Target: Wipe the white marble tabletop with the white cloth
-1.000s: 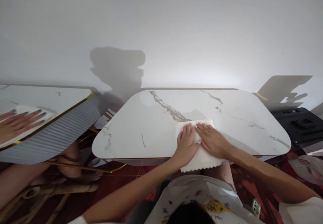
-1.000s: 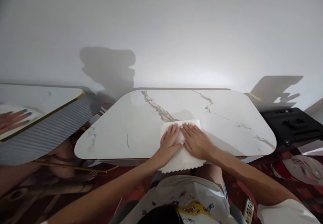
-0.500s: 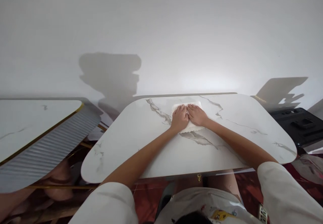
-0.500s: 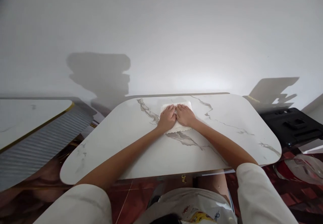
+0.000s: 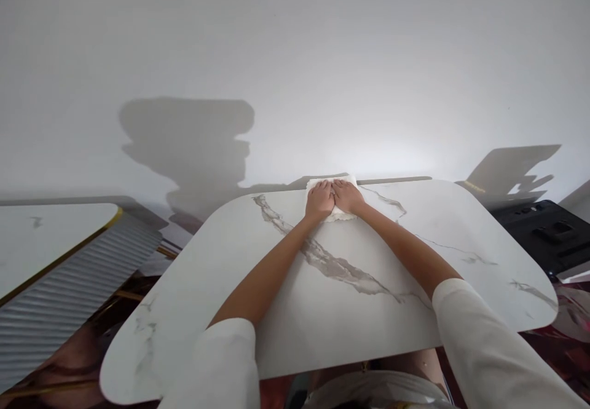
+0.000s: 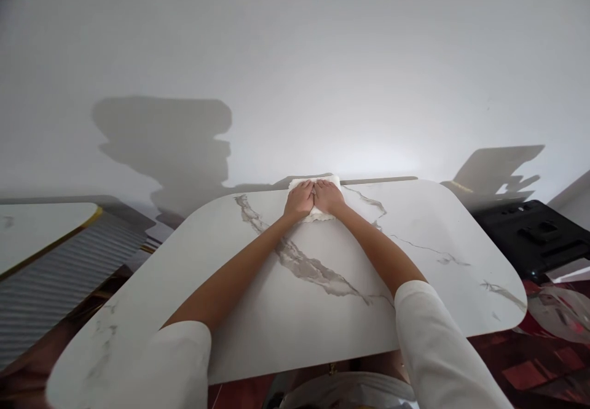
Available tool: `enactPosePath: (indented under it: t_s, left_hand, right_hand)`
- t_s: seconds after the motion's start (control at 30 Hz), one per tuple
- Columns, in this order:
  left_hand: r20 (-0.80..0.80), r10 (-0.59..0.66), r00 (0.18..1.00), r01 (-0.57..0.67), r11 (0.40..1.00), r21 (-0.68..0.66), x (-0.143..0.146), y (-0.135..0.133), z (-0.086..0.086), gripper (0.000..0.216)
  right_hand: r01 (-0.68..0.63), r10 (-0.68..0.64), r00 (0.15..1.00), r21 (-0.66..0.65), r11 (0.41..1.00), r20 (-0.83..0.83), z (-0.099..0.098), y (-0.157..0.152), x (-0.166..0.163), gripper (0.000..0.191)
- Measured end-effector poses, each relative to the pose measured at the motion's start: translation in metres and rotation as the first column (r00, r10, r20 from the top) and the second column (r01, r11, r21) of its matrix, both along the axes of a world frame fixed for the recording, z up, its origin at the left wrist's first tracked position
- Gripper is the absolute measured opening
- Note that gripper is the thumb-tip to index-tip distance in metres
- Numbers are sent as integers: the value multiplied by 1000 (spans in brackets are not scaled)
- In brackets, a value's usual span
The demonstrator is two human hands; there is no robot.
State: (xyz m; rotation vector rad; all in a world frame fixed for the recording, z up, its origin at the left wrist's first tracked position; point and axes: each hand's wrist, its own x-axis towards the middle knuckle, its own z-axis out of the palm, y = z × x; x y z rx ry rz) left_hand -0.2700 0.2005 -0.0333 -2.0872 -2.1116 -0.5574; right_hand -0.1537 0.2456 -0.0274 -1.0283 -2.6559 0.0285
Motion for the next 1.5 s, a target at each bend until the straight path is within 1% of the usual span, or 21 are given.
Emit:
enactPosePath:
  t_s: [0.13,0.23,0.33,0.43,0.53,0.63,0.73,0.83,0.97,1.07,1.13,1.2,1.3,1.4,1.5]
  left_hand:
    - [-1,-16,1000,16,1000,0,16,16,1,41]
    - [-11,-55,998,55,998,17,33,20,4,41]
    - [-24,-101,995,102,995,22,49,17,5,40]
    - [-29,-138,990,138,990,22,61,5,3,42]
    - [-39,-170,985,172,985,33,66,-16,0,44]
    - [-26,-176,984,176,984,26,67,-46,-2,46]
    - [2,-176,984,176,984,25,67,-84,-5,47]
    - [15,-181,983,180,983,46,69,-129,-6,48]
    - [2,-132,991,132,991,28,78,-188,-5,49]
    - [-3,-105,994,105,994,-21,90,-224,-2,50]
    - [10,-106,994,106,994,-39,99,-241,-1,51]
    - [39,-109,993,111,993,-47,110,-252,-1,53]
    - [114,-99,988,108,992,-73,127,-257,-3,55]
    - [204,-76,976,98,990,-102,142,-250,-8,57]
    - [253,-92,963,122,987,-103,154,-234,-11,60]
  right_hand:
    - [51,-51,998,-10,999,28,4,8,16,47]
    - [111,-111,994,-4,994,24,6,7,33,47]
    - [170,-170,985,-7,985,18,6,-1,50,47]
    - [203,-203,979,-15,979,18,5,-15,64,48]
    - [192,-192,981,6,981,20,3,-37,72,48]
    - [169,-170,985,30,985,24,2,-67,77,49]
    - [134,-136,990,48,990,25,2,-105,80,50]
    - [100,-101,995,58,993,14,1,-146,85,50]
    - [37,-37,999,65,997,-2,2,-199,95,50]
    - [5,-5,1000,66,998,-1,4,-231,105,51]
    - [-8,8,1000,59,998,2,5,-247,115,51]
    - [-22,22,1000,52,998,6,5,-258,126,51]
    - [-19,19,1000,27,999,7,4,-263,146,52]
    - [-15,15,1000,-17,1000,0,3,-255,165,52]
    - [-21,20,1000,-41,999,-20,1,-240,180,52]
